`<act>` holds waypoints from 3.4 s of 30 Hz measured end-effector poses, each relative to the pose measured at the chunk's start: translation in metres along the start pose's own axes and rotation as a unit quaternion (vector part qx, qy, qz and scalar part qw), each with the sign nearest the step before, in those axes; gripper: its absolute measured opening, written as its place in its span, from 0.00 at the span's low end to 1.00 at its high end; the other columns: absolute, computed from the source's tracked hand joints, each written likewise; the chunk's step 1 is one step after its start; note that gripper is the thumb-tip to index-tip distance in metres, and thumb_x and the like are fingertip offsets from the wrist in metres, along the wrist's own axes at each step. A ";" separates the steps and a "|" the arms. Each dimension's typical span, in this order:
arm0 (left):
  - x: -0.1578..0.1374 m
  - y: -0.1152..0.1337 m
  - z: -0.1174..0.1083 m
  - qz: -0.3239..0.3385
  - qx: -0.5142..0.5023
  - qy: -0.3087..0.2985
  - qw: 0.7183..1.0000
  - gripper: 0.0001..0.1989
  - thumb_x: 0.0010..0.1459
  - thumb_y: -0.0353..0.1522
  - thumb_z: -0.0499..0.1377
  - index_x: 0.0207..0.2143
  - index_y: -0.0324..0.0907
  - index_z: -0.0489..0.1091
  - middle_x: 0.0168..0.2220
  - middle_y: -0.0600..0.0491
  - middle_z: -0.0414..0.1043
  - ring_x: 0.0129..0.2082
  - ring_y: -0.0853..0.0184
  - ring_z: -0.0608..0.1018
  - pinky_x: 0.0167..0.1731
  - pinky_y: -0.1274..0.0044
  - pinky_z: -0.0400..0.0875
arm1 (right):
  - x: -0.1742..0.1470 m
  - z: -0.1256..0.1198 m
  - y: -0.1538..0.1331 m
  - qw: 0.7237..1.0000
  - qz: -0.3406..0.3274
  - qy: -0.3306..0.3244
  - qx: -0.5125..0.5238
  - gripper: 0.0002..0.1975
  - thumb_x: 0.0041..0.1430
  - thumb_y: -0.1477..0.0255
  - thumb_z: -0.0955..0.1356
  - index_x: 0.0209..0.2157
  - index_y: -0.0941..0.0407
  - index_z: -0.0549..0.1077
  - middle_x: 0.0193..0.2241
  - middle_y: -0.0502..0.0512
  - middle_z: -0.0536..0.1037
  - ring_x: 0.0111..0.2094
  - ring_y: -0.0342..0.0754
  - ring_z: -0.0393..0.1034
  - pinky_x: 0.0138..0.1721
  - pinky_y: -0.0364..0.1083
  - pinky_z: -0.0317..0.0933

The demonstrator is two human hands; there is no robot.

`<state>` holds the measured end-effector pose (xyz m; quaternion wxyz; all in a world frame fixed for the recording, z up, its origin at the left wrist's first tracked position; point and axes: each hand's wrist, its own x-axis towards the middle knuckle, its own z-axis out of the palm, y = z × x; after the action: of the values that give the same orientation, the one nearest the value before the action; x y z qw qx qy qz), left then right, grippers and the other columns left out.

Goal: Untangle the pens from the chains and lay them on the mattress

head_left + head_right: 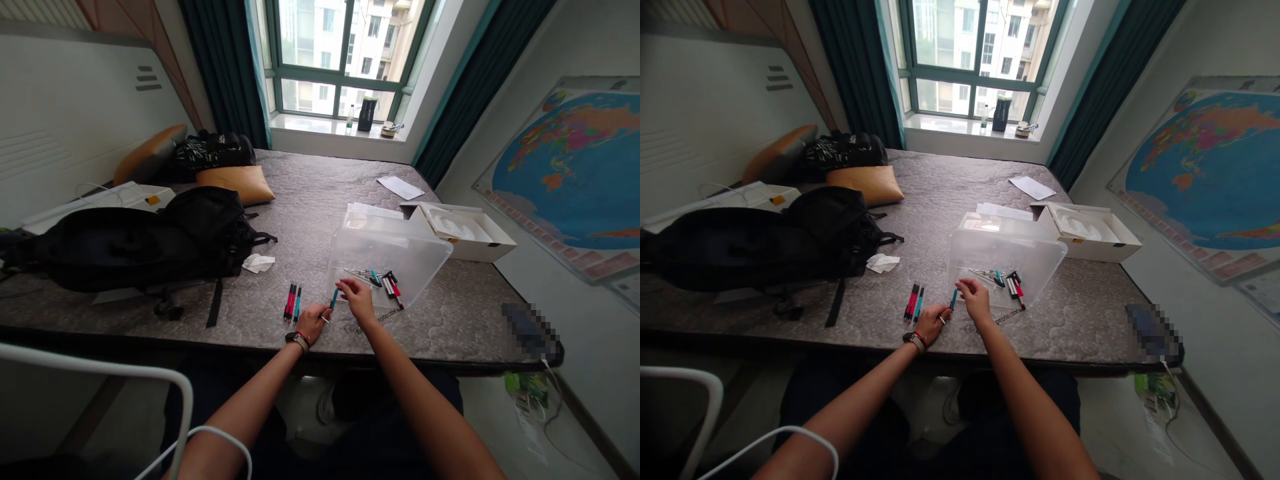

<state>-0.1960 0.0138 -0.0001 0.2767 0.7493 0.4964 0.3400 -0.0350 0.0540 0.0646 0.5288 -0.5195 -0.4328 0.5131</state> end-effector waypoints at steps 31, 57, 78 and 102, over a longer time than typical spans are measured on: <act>0.000 0.002 -0.001 -0.004 -0.004 0.006 1.000 0.16 0.67 0.37 0.49 0.33 0.43 0.74 0.31 0.54 0.75 0.35 0.67 0.74 0.38 0.77 0.64 | 0.063 -0.059 0.027 0.805 -0.109 -0.142 -0.566 0.06 0.55 0.80 0.67 0.33 0.58 0.77 0.40 0.61 0.75 0.38 0.48 0.70 0.41 0.43 0.58; -0.001 -0.003 0.002 0.000 0.003 0.010 1.000 0.14 0.67 0.37 0.49 0.39 0.44 0.74 0.33 0.54 0.76 0.37 0.67 0.75 0.40 0.76 0.65 | 0.013 -0.028 -0.022 0.919 -0.134 -0.196 -0.313 0.18 0.59 0.69 0.67 0.51 0.53 0.73 0.39 0.56 0.80 0.34 0.47 0.74 0.35 0.47 0.69; -0.005 0.004 0.009 -0.054 0.246 0.071 0.965 0.17 0.68 0.38 0.47 0.34 0.44 0.73 0.33 0.49 0.76 0.38 0.60 0.72 0.40 0.70 0.59 | -0.058 -0.062 0.013 0.907 -0.142 -0.168 -0.358 0.14 0.60 0.64 0.67 0.44 0.53 0.77 0.34 0.55 0.77 0.32 0.46 0.70 0.35 0.45 0.64; -0.009 0.016 0.010 0.042 0.255 0.014 0.966 0.14 0.63 0.33 0.54 0.50 0.45 0.68 0.36 0.47 0.75 0.41 0.57 0.71 0.41 0.67 0.58 | -0.064 -0.041 0.008 0.845 -0.160 -0.206 -0.466 0.10 0.60 0.72 0.67 0.41 0.52 0.79 0.37 0.56 0.79 0.39 0.50 0.73 0.43 0.45 0.62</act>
<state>-0.1817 -0.0013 0.0036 0.0553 0.8103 0.5386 0.2240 -0.0011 -0.0148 0.0584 0.1977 -0.5109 -0.7971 0.2542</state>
